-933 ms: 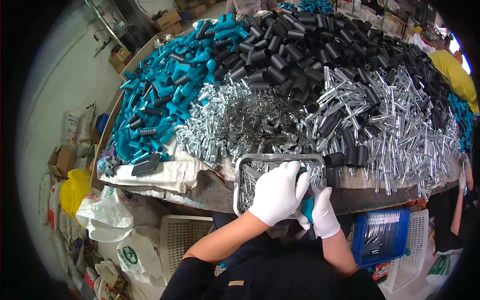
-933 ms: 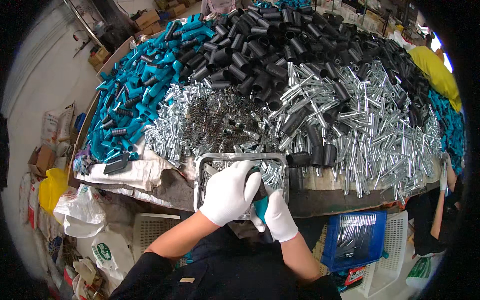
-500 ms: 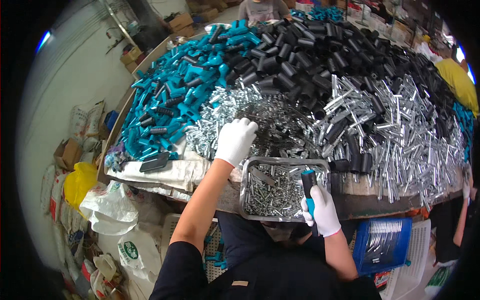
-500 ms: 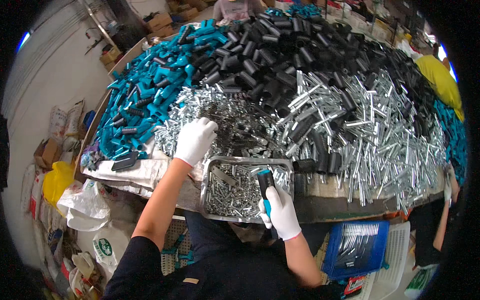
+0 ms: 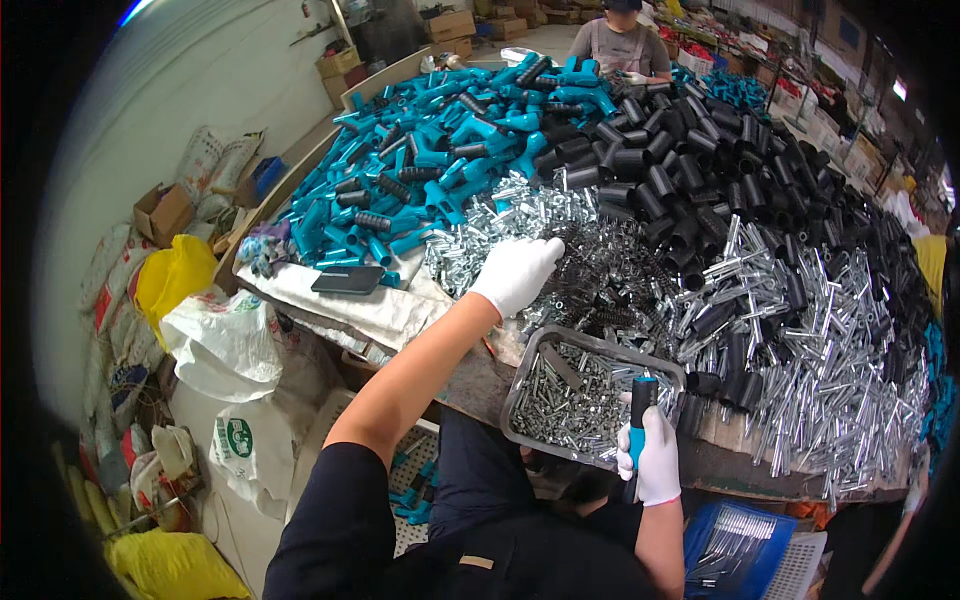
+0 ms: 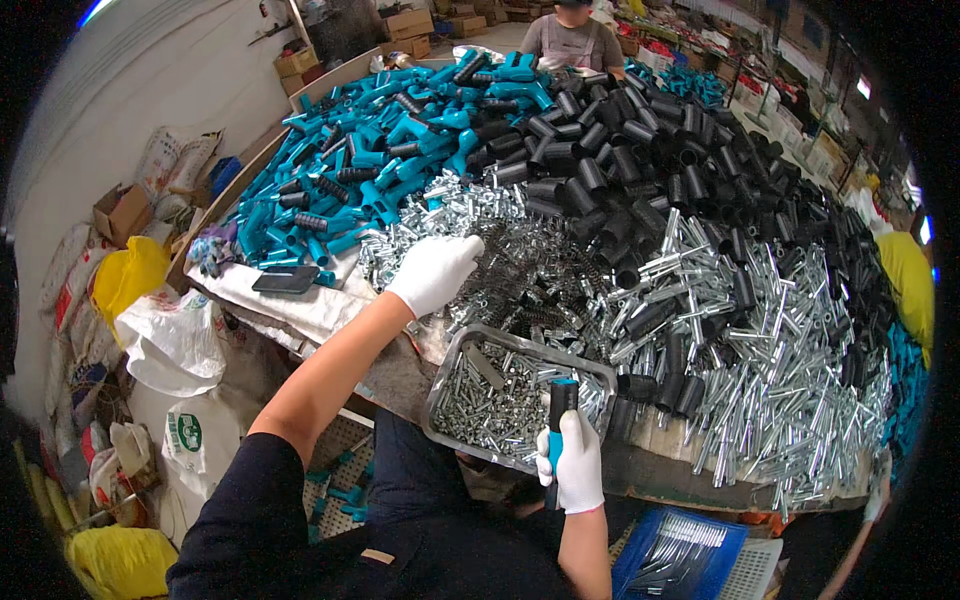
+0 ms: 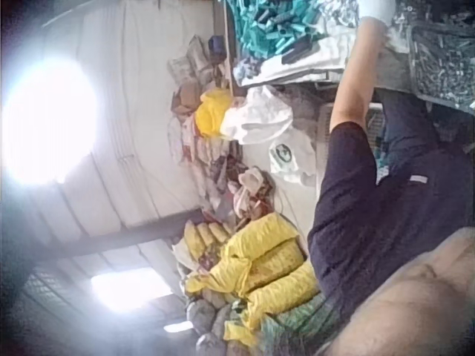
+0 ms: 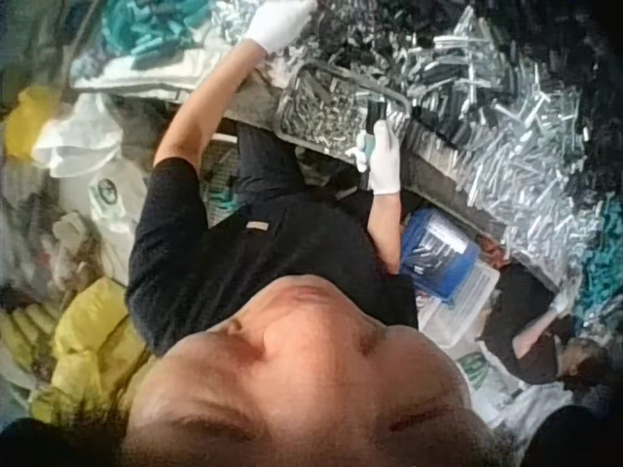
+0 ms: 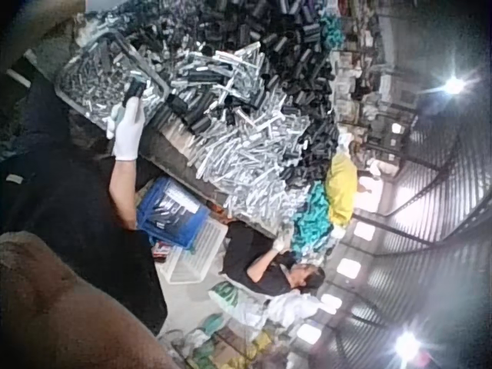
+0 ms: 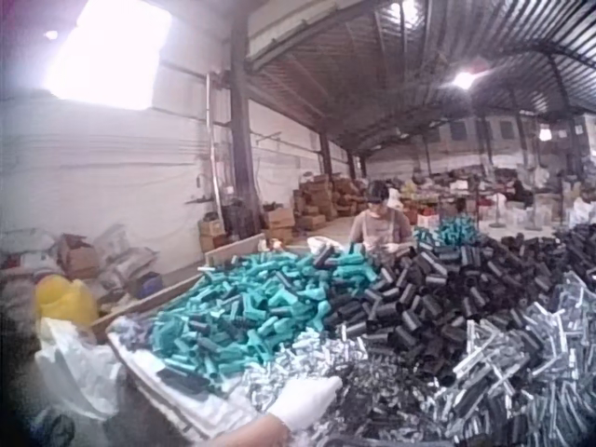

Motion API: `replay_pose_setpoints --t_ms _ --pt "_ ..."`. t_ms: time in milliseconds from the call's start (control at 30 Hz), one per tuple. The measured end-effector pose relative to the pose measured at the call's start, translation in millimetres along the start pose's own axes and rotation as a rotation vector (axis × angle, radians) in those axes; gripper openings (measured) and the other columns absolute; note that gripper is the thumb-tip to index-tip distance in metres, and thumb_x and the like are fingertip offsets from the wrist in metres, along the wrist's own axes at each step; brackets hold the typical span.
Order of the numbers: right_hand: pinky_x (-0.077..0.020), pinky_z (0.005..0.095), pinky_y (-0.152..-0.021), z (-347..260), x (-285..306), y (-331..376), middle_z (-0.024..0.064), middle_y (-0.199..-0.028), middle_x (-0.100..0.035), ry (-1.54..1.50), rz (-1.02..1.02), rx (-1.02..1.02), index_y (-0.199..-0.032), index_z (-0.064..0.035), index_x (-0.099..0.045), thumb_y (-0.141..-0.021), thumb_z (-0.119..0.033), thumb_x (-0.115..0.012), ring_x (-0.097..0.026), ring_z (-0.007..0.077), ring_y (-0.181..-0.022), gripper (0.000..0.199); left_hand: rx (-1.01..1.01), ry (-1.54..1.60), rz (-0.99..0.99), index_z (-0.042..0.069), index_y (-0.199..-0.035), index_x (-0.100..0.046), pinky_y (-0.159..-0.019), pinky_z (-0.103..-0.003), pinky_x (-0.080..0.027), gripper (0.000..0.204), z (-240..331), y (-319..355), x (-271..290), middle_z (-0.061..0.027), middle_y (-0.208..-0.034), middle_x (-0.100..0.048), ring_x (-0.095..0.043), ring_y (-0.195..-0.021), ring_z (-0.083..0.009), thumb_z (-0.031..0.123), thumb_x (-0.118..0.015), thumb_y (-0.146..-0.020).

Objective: Assembling metal tubes and plastic handles to create a tool or component.

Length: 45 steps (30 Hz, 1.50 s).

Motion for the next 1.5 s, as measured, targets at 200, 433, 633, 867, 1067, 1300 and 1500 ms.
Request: replay_pose_setpoints --t_ms 200,433,633,867,1067,1300,1500 --pt "-0.0363 0.0238 -0.038 0 -2 0 0.0041 -0.07 -0.052 0.024 -0.004 -0.001 -0.13 -0.0056 -0.053 -0.105 -0.039 -0.041 -0.047 0.0093 -0.047 0.043 0.168 0.275 0.042 0.009 -0.096 -0.072 -0.076 -0.043 -0.052 0.019 -24 3 9 -0.0159 -0.086 -0.069 -0.067 -0.084 -0.0352 0.025 -0.065 -0.088" --pt "-0.0364 0.0236 -0.038 1 -2 -1 0.0039 -0.069 -0.052 0.027 -0.015 -0.01 -0.131 -0.005 -0.053 -0.105 -0.038 -0.042 -0.047 0.0092 -0.047 0.043 0.244 0.166 0.305 0.007 -0.093 -0.067 -0.076 -0.045 -0.051 0.017 -39 4 39 -0.017 -0.084 -0.065 -0.065 -0.082 -0.036 0.023 -0.061 -0.091" --pt "-0.0366 0.0241 -0.039 -1 -6 2 0.004 -0.068 -0.053 0.112 -0.031 -0.003 -0.13 -0.0047 -0.054 -0.105 -0.036 -0.043 -0.047 0.0089 -0.047 0.042 0.287 0.336 0.25 0.009 -0.091 -0.07 -0.077 -0.044 -0.053 0.018 -29 -5 56 -0.0156 -0.091 -0.071 -0.068 -0.086 -0.0338 0.024 -0.061 -0.091" --pt "-0.0366 0.0238 -0.038 2 -8 -3 0.0036 -0.069 -0.054 0.133 -0.034 -0.009 -0.122 -0.005 -0.052 -0.105 -0.034 -0.045 -0.048 0.0088 -0.047 0.035 0.388 0.203 0.213 0.005 -0.098 -0.071 -0.074 -0.039 -0.054 0.024 -46 0 45 -0.0144 -0.085 -0.071 -0.07 -0.081 -0.0311 0.027 -0.063 -0.091" --pt "-0.0362 0.0232 -0.039 -2 -18 -2 0.0046 -0.069 -0.053 0.22 -0.086 0.01 -0.129 -0.0037 -0.051 -0.104 -0.029 -0.042 -0.046 0.0092 -0.047 0.037 -0.124 0.841 -0.318 0.003 -0.102 -0.07 -0.079 -0.036 -0.054 0.02 53 10 56 -0.0116 -0.092 -0.069 -0.068 -0.086 -0.0225 0.019 -0.061 -0.092" --pt "-0.0354 0.023 -0.039 -6 -40 7 0.0042 -0.068 -0.053 0.343 -0.148 0.07 -0.121 -0.0028 -0.051 -0.102 -0.026 -0.044 -0.045 0.0083 -0.047 0.031 -0.06 1.083 -0.598 0.003 -0.103 -0.064 -0.068 -0.03 -0.056 0.016 87 44 20 -0.0094 -0.09 -0.067 -0.069 -0.076 -0.016 0.017 -0.057 -0.097" --pt "-0.0344 0.0218 -0.038 -18 -48 1 0.003 -0.067 -0.052 0.489 -0.121 0.144 -0.118 -0.0024 -0.051 -0.103 -0.032 -0.047 -0.045 0.0073 -0.045 0.033 -0.069 1.018 -0.414 0.008 -0.11 -0.066 -0.086 -0.041 -0.051 0.024 98 59 12 -0.0151 -0.1 -0.07 -0.068 -0.092 -0.0325 0.021 -0.054 -0.093"
Point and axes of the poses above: each hand's wrist, its own y-axis away from the middle knuckle, its own x-axis out of the back of the hand, z = x × y, the point moved 6 cm from there along -y, towards the middle knuckle
